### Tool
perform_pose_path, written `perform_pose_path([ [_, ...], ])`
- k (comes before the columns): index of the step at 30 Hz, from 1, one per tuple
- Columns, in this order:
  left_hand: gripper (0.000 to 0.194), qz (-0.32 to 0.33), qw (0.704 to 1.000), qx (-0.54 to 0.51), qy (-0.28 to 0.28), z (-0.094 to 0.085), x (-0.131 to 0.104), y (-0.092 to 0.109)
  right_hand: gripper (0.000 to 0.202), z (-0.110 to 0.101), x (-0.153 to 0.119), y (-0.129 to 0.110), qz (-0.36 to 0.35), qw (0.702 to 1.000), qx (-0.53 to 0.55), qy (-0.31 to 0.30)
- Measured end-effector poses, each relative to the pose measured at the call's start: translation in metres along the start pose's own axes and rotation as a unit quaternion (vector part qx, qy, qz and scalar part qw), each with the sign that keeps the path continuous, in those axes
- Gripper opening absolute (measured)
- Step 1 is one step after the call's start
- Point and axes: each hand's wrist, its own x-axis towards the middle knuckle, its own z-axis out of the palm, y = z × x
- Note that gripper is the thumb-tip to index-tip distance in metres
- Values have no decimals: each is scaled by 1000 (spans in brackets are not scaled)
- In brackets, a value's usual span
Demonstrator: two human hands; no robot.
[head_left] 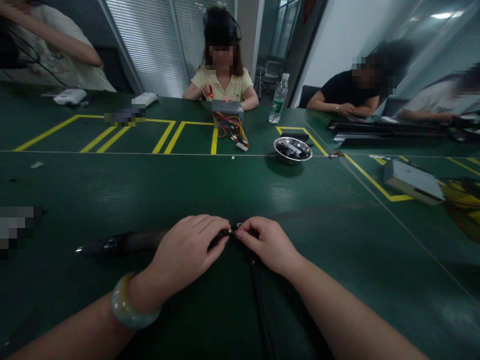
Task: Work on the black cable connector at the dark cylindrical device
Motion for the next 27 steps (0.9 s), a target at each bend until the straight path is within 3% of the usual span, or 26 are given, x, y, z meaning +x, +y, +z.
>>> perform_pose_path([
  [27,23,2,1000,4,13,-2,1,1,16,0,0,-2,-21,1000,9,-5],
])
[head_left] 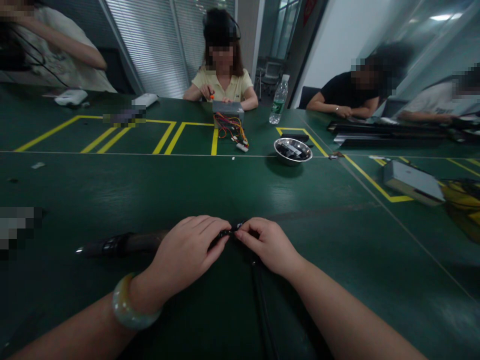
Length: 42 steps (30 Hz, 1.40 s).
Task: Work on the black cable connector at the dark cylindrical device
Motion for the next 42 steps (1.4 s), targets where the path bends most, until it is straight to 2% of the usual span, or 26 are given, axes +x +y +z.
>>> perform_pose_path([
  [7,24,-7,1000,-2,-15,-2,0,1,9,2,0,6,16,999,32,12],
  [21,22,-20,1000,-3,7,2,-4,-1,5,3,1,7,13,999,43,16],
  [29,17,8,999,7,35,1,-2,1,4,7,0,7,34,998,43,29],
  [35,20,7,1000,-4,18,0,0,2,2,8,0,8,37,998,43,38],
  [42,21,16,999,-6,29,1,0,2,6,9,-1,7,58,994,87,30],
])
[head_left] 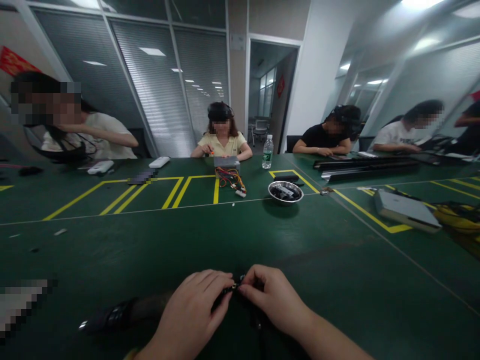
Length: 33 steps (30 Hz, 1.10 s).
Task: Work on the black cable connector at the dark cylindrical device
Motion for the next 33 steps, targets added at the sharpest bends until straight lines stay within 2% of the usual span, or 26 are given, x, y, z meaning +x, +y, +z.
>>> perform_pose_path([
  [5,19,-6,1000,-3,12,1,-2,0,7,-1,-1,-4,6,1000,21,-18],
  [12,19,-24,999,-15,-18,3,-3,-2,7,2,0,2,8,1000,-13,-8],
  [24,15,-30,998,-40,-32,-3,-2,3,8,2,-1,2,19,998,44,-30],
  [33,16,-32,998,-41,-36,-1,-2,2,4,4,-1,4,-4,1000,2,-28],
])
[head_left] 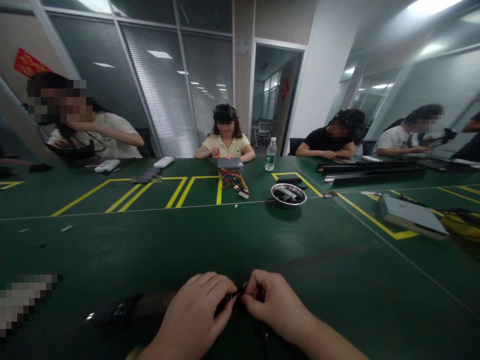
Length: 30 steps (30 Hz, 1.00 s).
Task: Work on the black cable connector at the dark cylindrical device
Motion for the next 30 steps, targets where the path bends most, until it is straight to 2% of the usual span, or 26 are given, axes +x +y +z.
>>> perform_pose_path([
  [14,13,-16,1000,20,-15,4,-2,-2,5,-3,1,-1,-6,999,-39,25],
  [30,19,17,999,31,17,2,1,-1,7,-5,1,-2,0,1000,-5,-3],
])
